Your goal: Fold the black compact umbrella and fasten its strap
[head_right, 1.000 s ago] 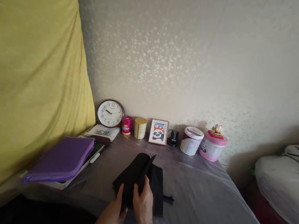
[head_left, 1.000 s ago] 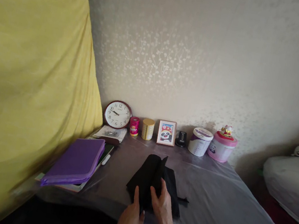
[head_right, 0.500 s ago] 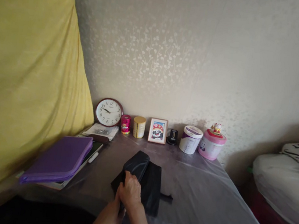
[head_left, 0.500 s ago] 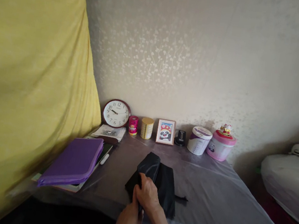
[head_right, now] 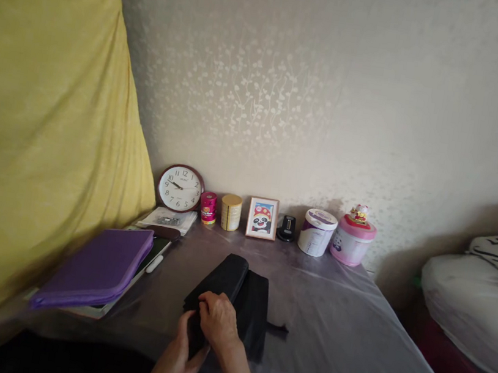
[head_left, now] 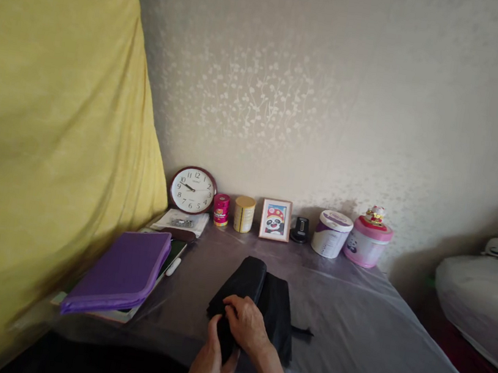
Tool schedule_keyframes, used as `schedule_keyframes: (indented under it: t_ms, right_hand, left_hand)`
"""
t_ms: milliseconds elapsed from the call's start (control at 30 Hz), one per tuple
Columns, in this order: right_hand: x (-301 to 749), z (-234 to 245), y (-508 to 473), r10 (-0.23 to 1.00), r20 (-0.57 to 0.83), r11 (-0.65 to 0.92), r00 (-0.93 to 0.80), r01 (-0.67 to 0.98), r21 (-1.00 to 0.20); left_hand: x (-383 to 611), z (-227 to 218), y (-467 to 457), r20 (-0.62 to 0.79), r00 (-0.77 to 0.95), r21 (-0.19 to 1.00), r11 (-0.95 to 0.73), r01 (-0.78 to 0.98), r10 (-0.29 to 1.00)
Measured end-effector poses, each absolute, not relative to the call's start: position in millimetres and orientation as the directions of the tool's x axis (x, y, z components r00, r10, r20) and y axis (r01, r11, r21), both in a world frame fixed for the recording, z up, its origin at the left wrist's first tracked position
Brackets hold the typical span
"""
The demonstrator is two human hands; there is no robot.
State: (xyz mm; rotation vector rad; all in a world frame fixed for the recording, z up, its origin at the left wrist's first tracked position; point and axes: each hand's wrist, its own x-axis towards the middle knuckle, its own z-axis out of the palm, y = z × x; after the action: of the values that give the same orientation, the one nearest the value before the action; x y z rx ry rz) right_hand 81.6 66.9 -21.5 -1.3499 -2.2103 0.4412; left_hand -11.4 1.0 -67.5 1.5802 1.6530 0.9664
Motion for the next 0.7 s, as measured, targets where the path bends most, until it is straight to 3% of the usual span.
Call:
schedule_keyframes:
  t_ms: [67,167,300,400,533,700]
  right_hand:
    - [82.5,-22.6,68.6,0.891,0.252,0.454,-0.378,0.731,-0.509]
    - [84.2,-23.6,70.0,0.892,0.245,0.452,-0.379,0.732,-0.511]
    - [90.0,-20.9,66.9,0.863,0.268,0.501,-0.429,0.652,-0.569]
    - [97.4,-17.4,64.1,0.809,0.352,0.582,-0.471,0.561,-0.589]
    - [106.9,-17.6,71.3,0.730,0.422,0.682,-0.538,0.528,-0.506]
    - [109.9,-24.3,107.5,0.696,0.396,0.718,-0.599,0.571,-0.398]
  left_hand:
    - [-13.2,-63.9,1.5,0.040,-0.004,0.857,-0.032,0.514,0.999]
    - [-13.5,-61.4,4.3,-0.078,0.073,0.827,0.024,0.562,0.994]
    - [-10.4,-65.3,8.4,-0.196,0.037,0.754,0.127,0.645,0.980]
    - [-9.0,-69.8,10.0,-0.208,0.045,0.719,0.122,0.684,0.977]
    - [-8.6,-72.5,11.0,-0.202,0.064,0.699,0.098,0.709,0.977]
    - [-7.6,-72.4,13.8,-0.300,0.019,0.647,0.189,0.739,0.954]
